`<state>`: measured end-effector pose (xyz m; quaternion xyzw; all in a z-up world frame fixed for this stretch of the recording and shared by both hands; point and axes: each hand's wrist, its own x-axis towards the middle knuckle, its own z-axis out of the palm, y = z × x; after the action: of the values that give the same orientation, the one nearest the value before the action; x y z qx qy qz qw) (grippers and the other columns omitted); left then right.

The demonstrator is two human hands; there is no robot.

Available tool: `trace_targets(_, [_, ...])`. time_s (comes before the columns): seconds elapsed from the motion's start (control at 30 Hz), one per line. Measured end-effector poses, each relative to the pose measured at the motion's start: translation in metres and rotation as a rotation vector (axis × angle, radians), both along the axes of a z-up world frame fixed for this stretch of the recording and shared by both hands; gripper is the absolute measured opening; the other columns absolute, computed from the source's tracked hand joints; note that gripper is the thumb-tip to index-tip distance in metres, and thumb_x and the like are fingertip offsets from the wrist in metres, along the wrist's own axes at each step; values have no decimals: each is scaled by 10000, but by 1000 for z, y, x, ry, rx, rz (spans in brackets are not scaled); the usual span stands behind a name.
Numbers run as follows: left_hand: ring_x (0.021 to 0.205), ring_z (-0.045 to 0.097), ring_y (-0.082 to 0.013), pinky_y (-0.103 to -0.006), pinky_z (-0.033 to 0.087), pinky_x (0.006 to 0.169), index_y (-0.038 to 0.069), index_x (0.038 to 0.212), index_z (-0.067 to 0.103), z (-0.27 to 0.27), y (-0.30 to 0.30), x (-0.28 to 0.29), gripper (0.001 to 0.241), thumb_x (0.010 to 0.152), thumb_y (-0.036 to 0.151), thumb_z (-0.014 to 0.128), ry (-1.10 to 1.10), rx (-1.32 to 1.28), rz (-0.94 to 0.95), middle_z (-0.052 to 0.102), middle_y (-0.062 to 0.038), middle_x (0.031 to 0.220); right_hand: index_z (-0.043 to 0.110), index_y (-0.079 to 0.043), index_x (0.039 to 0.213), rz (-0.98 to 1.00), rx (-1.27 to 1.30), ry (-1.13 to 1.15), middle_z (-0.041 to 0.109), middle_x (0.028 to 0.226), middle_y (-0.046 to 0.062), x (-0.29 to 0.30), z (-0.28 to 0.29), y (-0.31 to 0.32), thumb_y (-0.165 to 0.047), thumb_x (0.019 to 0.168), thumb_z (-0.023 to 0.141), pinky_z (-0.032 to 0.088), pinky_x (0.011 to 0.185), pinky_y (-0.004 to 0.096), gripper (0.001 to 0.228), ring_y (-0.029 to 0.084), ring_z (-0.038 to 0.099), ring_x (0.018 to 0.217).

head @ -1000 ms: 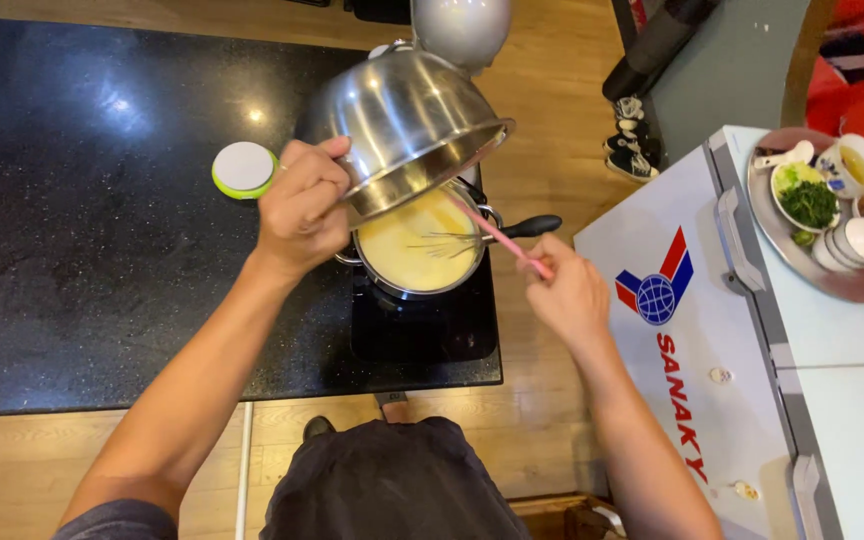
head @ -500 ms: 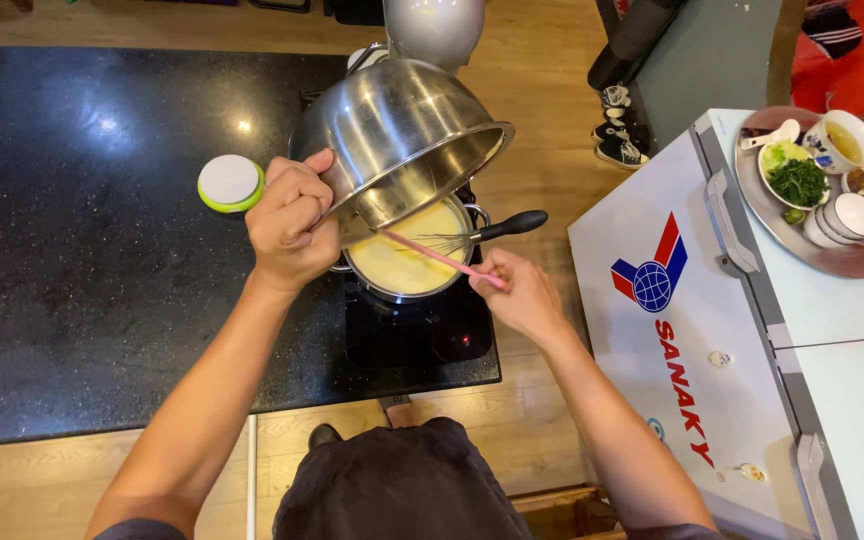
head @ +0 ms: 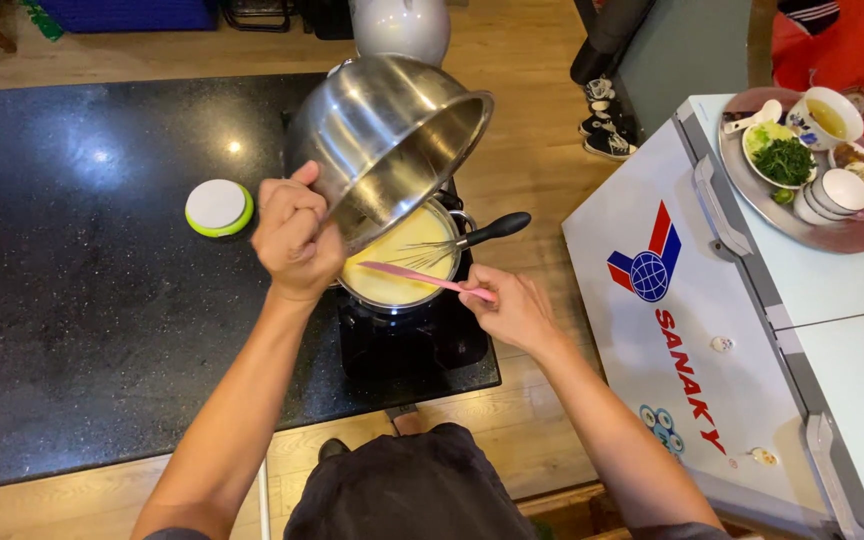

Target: Whisk dry ingredients into a yellow liquid mixture in a bowl and then combine with milk.

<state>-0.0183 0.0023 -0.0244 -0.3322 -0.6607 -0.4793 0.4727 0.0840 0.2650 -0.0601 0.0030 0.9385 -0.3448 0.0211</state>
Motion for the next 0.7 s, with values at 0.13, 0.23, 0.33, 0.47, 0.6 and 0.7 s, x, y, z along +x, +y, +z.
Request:
trace_targets(0.13, [800, 534, -265, -466, 598, 1069, -36, 683, 420, 16, -17, -5, 240, 655, -226, 563, -33, 14, -2, 540, -126, 793, 682, -188, 908, -70, 84, 8, 747, 784, 45, 5, -7, 18, -288, 845, 755, 508, 638, 429, 139, 281, 705, 735])
trace_targets(0.23, [818, 541, -260, -440, 586, 1096, -38, 721, 385, 43, -37, -9, 249, 711, -216, 559, -99, -39, -56, 546, -132, 847, 678, -190, 915, -133, 63, 40, 743, 783, 40, 7, -10, 25, -271, 844, 741, 517, 639, 432, 125, 287, 711, 738])
trace_targets(0.33, [835, 547, -254, -388, 584, 1085, -48, 742, 378, 79, -52, -10, 248, 764, -207, 567, -164, -155, -105, 559, -128, 868, 677, -190, 931, -190, 69, 100, 743, 798, 34, 8, -8, 19, -248, 849, 728, 517, 632, 452, 112, 314, 706, 756])
trace_targets(0.47, [835, 521, -243, -355, 589, 1068, -56, 730, 368, 88, -55, -17, 246, 777, -205, 557, -217, -260, -126, 541, -115, 833, 663, -166, 929, -232, 135, 236, 722, 823, 55, 6, -10, 2, -237, 880, 730, 505, 617, 473, 110, 351, 685, 754])
trace_targets(0.6, [814, 504, -240, -344, 572, 1049, -46, 754, 361, 78, -46, -17, 242, 755, -200, 548, -237, -265, -144, 523, -118, 825, 646, -151, 930, -201, 210, 449, 675, 840, 70, 2, -15, -1, -177, 885, 717, 489, 592, 479, 87, 361, 666, 735])
trace_targets(0.7, [802, 499, -236, -339, 563, 1044, -40, 751, 361, 66, -42, -17, 240, 741, -200, 539, -248, -231, -141, 522, -120, 838, 653, -167, 933, -156, 255, 444, 660, 828, 66, 1, -16, 3, -148, 874, 710, 485, 578, 485, 84, 359, 660, 717])
